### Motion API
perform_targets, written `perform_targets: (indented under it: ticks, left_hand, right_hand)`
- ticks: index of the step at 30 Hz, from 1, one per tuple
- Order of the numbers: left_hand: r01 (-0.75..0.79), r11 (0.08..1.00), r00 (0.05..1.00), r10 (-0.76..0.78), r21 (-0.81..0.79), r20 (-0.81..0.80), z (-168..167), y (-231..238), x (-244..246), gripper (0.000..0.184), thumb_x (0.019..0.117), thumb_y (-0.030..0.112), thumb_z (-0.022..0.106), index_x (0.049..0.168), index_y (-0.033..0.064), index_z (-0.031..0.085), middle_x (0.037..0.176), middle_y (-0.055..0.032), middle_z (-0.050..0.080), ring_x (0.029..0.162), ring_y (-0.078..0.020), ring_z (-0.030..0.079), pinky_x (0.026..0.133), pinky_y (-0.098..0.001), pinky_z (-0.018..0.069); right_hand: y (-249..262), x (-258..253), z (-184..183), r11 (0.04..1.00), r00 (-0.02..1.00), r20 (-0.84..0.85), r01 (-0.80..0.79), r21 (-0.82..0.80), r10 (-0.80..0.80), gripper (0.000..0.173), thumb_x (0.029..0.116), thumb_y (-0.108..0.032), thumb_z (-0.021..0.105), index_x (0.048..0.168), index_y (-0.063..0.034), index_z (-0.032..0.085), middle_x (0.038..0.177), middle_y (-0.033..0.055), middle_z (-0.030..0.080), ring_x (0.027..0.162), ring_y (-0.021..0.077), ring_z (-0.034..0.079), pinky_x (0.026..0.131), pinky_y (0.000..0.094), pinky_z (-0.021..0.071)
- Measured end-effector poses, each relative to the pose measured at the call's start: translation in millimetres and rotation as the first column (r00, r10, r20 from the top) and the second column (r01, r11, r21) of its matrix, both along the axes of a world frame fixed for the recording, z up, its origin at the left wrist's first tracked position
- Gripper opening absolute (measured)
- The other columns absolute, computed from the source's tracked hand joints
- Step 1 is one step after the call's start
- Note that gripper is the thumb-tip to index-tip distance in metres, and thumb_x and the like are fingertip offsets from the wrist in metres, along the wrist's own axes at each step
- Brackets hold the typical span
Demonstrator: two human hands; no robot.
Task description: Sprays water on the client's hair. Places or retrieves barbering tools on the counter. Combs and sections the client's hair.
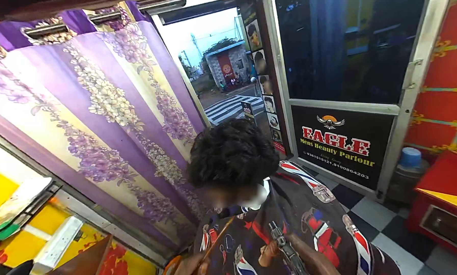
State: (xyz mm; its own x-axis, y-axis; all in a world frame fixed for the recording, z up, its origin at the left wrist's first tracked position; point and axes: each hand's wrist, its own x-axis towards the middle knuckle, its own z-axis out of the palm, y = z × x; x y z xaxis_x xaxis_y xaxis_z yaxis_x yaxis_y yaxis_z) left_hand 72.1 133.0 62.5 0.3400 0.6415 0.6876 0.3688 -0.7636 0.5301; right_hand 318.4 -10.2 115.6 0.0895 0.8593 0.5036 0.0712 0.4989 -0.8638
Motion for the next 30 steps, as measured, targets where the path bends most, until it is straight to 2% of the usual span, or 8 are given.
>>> perform_targets:
  ticks: [3,8,12,14,18,22,27,30]
  left_hand:
    - [0.063,0.988,0.997,-0.070,0.143,0.045,24.2,21.5,22.9,0.027,0.1000,0.027,0.065,0.110,0.0023,0.072,0.099,-0.0076,0.071,0.092,-0.0048,0.066,0.084,-0.0204,0.0568]
    - [0.031,0.866,0.993,0.033,0.499,-0.118,63.9,65.8,53.6,0.027,0.0967,0.040,0.065,0.111,0.0186,0.075,0.104,-0.0036,0.074,0.093,-0.0182,0.069,0.079,-0.0416,0.0531]
    - [-0.019,0.736,0.991,0.105,0.677,-0.086,118.3,108.0,72.7,0.028,0.0971,0.037,0.062,0.101,0.0125,0.075,0.094,-0.0088,0.072,0.083,-0.0251,0.069,0.072,-0.0437,0.0540]
    - [-0.001,0.731,0.990,0.099,0.682,-0.105,139.0,121.6,77.8,0.030,0.0965,0.036,0.062,0.101,0.0102,0.076,0.095,-0.0100,0.072,0.087,-0.0270,0.069,0.074,-0.0454,0.0546]
    - [0.065,0.768,0.987,0.044,0.637,-0.154,155.7,135.9,82.7,0.030,0.0982,0.038,0.061,0.105,0.0126,0.075,0.098,-0.0043,0.071,0.092,-0.0212,0.068,0.080,-0.0422,0.0546]
    - [0.162,0.838,0.978,-0.066,0.520,-0.199,168.0,143.0,82.3,0.025,0.0984,0.036,0.062,0.105,0.0158,0.075,0.095,0.0029,0.070,0.089,-0.0122,0.068,0.079,-0.0379,0.0577]
    - [0.231,0.918,0.960,-0.161,0.321,-0.231,176.3,152.7,77.2,0.019,0.0977,0.034,0.066,0.100,0.0188,0.077,0.093,0.0054,0.071,0.085,-0.0089,0.068,0.076,-0.0368,0.0578]
    - [0.281,0.939,0.951,-0.244,0.200,-0.190,174.6,156.7,74.1,0.017,0.0977,0.033,0.067,0.100,0.0195,0.078,0.095,0.0071,0.072,0.088,-0.0061,0.068,0.080,-0.0351,0.0578]
  right_hand:
    - [-0.1,-12.3,1.3,0.979,0.977,0.065,0.199,0.046,-0.202,0.054,0.0893,-0.030,0.079,0.124,0.0070,0.060,0.110,0.0151,0.072,0.103,0.0208,0.071,0.093,0.0420,0.0582]
    - [7.8,-24.9,-6.4,0.891,0.892,0.017,0.450,0.053,-0.452,0.030,0.0920,-0.025,0.075,0.098,0.0026,0.067,0.081,0.0046,0.071,0.069,0.0069,0.067,0.067,0.0274,0.0584]
    - [17.2,-30.6,-4.2,0.937,0.937,0.003,0.349,-0.018,-0.349,0.037,0.0939,-0.029,0.075,0.111,0.0024,0.064,0.092,0.0044,0.072,0.085,0.0113,0.070,0.080,0.0335,0.0599]
    - [23.2,-30.3,-1.8,0.951,0.951,0.040,0.308,0.008,-0.308,0.046,0.0931,-0.030,0.075,0.121,0.0035,0.060,0.105,0.0072,0.072,0.099,0.0147,0.069,0.089,0.0361,0.0573]
    - [34.4,-31.4,14.1,0.941,0.936,0.096,0.333,0.061,-0.338,0.052,0.0921,-0.039,0.076,0.123,-0.0003,0.059,0.112,0.0054,0.071,0.103,0.0127,0.068,0.089,0.0346,0.0576]
    - [50.3,-32.8,28.4,0.905,0.899,0.111,0.412,0.109,-0.423,0.051,0.0921,-0.044,0.075,0.122,-0.0041,0.062,0.107,0.0009,0.072,0.094,0.0095,0.070,0.081,0.0312,0.0610]
    - [69.0,-51.9,32.1,0.756,0.757,0.056,0.641,0.130,-0.651,0.037,0.0893,-0.046,0.075,0.091,-0.0091,0.069,0.070,-0.0051,0.064,0.058,0.0021,0.060,0.053,0.0232,0.0520]
    - [70.3,-63.0,34.5,0.826,0.824,0.067,0.556,0.088,-0.562,0.042,0.0897,-0.048,0.075,0.100,-0.0070,0.069,0.079,-0.0016,0.069,0.066,0.0066,0.066,0.060,0.0292,0.0578]
